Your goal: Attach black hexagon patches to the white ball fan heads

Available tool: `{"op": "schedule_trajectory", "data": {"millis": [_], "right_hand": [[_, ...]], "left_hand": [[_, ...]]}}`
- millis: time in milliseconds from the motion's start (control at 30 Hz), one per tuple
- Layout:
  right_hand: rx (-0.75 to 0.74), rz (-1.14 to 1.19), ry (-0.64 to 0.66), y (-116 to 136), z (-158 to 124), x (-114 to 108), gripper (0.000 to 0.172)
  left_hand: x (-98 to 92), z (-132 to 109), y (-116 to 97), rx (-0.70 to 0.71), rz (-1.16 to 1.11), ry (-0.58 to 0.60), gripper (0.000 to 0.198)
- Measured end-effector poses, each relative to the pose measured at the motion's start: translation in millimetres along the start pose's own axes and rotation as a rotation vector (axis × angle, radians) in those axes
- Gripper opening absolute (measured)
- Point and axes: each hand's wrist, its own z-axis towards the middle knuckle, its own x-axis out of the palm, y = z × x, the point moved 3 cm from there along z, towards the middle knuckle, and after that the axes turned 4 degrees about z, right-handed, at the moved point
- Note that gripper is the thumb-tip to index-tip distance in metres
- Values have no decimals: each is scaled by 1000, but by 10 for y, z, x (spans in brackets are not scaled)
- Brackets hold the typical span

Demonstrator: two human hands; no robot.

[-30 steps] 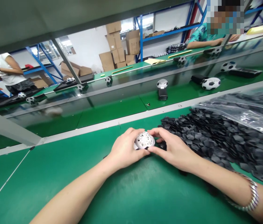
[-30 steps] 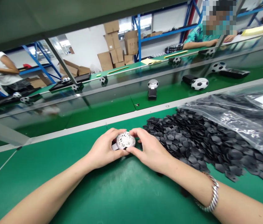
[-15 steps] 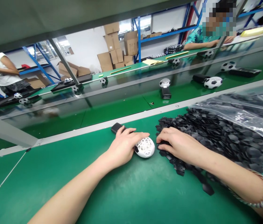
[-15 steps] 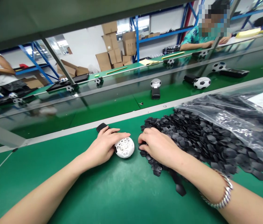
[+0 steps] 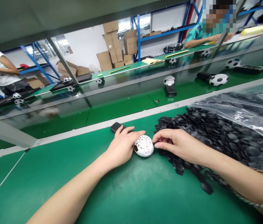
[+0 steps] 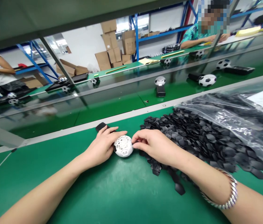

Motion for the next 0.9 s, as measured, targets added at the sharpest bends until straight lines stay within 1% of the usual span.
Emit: {"op": "schedule_trajectory", "data": {"millis": [100, 200, 300, 367, 500, 567, 633, 700, 767, 800, 833, 900], "right_hand": [[-14, 57, -12, 47, -27, 1, 10], [-35, 67, -49, 77, -45, 10, 10], [-86, 72, -92, 105, -45, 37, 10], [-50, 168, -76, 97, -36, 66, 11], [83, 480, 17, 45, -12, 107, 14], [93, 543, 33, 26, 4, 104, 14], [71, 564, 27, 26, 13, 99, 12], [19, 585, 6, 68, 0, 97, 9], [-36, 602, -27, 137, -27, 83, 8], [-37, 588, -49, 161, -39, 64, 9], [-28, 562, -80, 172, -50, 28, 9], [-13, 513, -146, 151, -98, -101, 9]], "left_hand": [[1, 3, 26, -55, 11, -32, 61], [-9, 5, 59, -113, 12, -61, 60], [-15, 1, 73, -103, -22, -40, 62], [-24, -11, 77, -88, -51, -24, 64], [-87, -38, 48, -82, -144, -30, 67], [-129, -36, 7, -87, -229, -57, 67], [-148, -30, -43, -81, -286, -84, 64], [-121, -37, -85, -54, -253, -85, 63], [-50, -59, -78, -16, -137, -85, 65], [-2, -65, -45, 8, -76, -101, 66], [54, -60, 9, 28, -27, -129, 63], [178, -16, 156, 50, 38, -198, 59]]}}
